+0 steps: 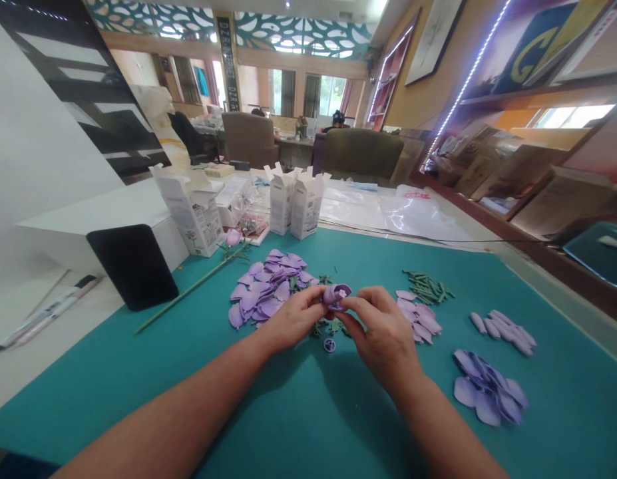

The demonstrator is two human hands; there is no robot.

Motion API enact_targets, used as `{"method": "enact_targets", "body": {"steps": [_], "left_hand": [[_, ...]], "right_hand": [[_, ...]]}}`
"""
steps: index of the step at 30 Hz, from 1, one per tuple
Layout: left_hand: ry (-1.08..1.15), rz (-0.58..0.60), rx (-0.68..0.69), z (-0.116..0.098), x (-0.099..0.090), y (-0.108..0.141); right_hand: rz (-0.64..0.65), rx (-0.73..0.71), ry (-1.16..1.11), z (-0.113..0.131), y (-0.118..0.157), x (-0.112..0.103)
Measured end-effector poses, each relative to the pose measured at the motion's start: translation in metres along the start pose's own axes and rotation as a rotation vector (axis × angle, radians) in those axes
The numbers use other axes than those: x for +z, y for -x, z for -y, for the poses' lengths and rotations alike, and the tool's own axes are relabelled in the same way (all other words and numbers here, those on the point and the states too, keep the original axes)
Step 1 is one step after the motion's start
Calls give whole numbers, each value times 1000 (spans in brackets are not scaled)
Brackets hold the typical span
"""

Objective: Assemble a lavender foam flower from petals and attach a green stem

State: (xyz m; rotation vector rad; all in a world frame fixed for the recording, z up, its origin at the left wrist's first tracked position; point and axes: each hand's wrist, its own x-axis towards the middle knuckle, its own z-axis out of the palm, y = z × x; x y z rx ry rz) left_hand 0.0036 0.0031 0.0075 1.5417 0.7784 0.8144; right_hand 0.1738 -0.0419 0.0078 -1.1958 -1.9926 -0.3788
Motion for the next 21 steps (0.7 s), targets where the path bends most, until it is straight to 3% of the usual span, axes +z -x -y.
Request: {"method": "enact_targets", "body": {"steps": [8, 21], "left_hand": [[80, 19, 0, 1, -1, -1], [61, 6, 9, 0, -5, 1]], "right_hand": [[-12, 15, -117, 2, -1, 0], [20, -59, -85, 3, -2, -4]]}}
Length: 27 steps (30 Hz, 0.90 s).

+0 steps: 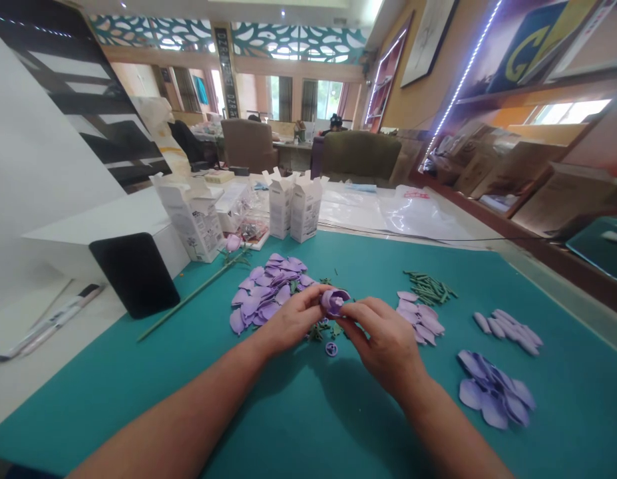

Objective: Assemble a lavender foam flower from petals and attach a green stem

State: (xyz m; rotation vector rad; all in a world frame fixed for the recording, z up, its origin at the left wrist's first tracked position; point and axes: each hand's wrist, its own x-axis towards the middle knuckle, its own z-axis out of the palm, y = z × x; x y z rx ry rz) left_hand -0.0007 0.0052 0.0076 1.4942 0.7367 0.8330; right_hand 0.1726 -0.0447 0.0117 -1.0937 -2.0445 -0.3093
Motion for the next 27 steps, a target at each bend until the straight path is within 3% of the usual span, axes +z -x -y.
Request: {"method": "enact_targets", "body": {"steps": [8, 19, 27], "left_hand": [[-7, -3, 10, 1, -3, 0], [73, -21, -53, -2, 1, -1], [-17, -26, 27, -7, 5, 0]], "right_hand": [[63, -14, -26, 0, 0, -3], [43, 10, -60, 2, 0, 1], [45, 12, -53, -1, 1, 2]]}}
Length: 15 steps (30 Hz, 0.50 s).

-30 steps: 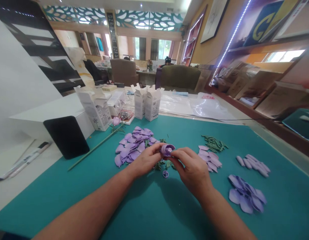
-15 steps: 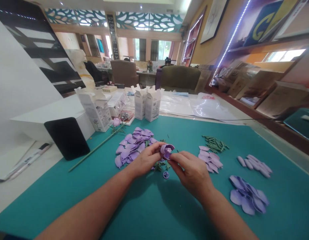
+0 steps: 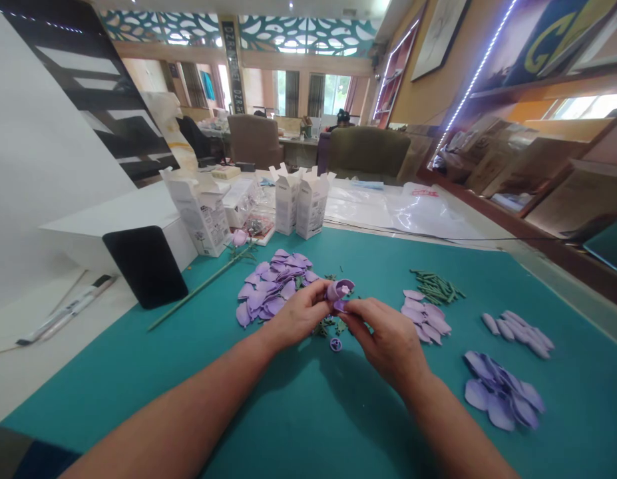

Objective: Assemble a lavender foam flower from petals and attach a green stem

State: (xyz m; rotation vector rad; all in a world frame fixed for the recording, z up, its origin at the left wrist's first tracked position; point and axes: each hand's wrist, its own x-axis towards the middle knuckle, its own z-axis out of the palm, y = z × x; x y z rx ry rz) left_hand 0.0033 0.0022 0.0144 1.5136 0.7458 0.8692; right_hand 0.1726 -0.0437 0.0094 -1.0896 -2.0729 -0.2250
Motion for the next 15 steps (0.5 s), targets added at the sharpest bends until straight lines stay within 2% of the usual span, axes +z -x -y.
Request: {"method": "enact_targets", "body": {"steps": [7, 15], "left_hand": [[-220, -54, 39, 4, 0, 0], [-235, -47, 42, 2, 1, 0]], "right_hand": [[11, -34, 86, -1, 0, 0], [3, -38, 110, 3, -2, -3]]}}
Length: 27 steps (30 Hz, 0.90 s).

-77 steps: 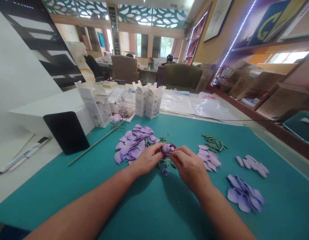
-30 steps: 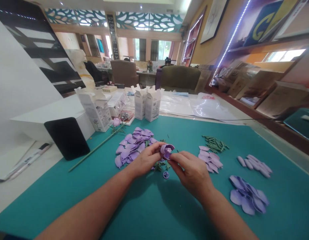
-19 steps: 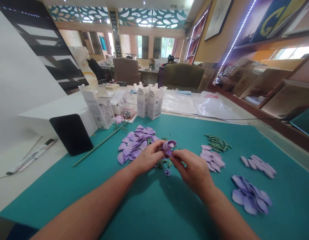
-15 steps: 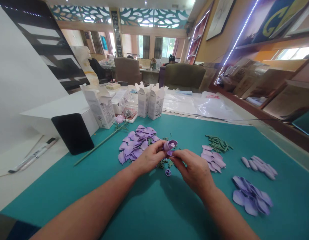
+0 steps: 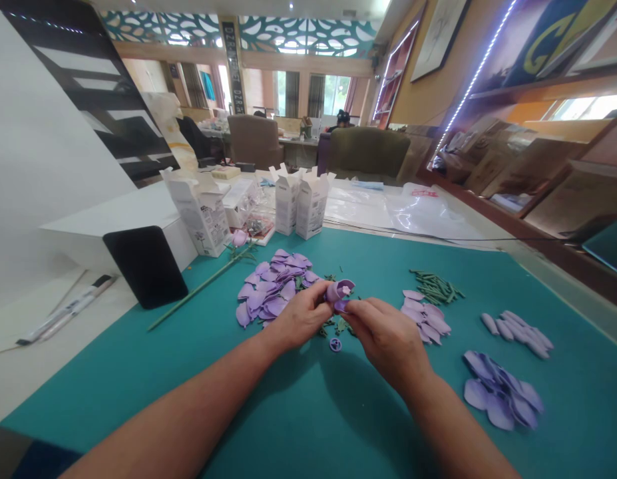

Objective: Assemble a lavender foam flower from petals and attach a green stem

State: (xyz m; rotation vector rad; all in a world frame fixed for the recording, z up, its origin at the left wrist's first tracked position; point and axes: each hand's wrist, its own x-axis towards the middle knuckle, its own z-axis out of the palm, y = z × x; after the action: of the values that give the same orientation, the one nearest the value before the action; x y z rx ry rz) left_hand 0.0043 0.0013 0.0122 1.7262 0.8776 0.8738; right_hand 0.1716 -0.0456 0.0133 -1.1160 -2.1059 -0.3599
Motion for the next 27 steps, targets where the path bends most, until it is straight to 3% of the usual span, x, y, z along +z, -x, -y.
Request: {"method": "enact_targets", "body": {"steps": [9, 20, 27], "left_hand": [[17, 46, -6, -1, 0, 1], [47, 83, -24, 0, -1, 2], [69, 95, -49, -2, -1, 3]], "right_hand": [[-4, -48, 81, -1, 1, -1], [-69, -49, -11, -5, 2, 3], [-64, 48, -130, -4, 3, 5]]}}
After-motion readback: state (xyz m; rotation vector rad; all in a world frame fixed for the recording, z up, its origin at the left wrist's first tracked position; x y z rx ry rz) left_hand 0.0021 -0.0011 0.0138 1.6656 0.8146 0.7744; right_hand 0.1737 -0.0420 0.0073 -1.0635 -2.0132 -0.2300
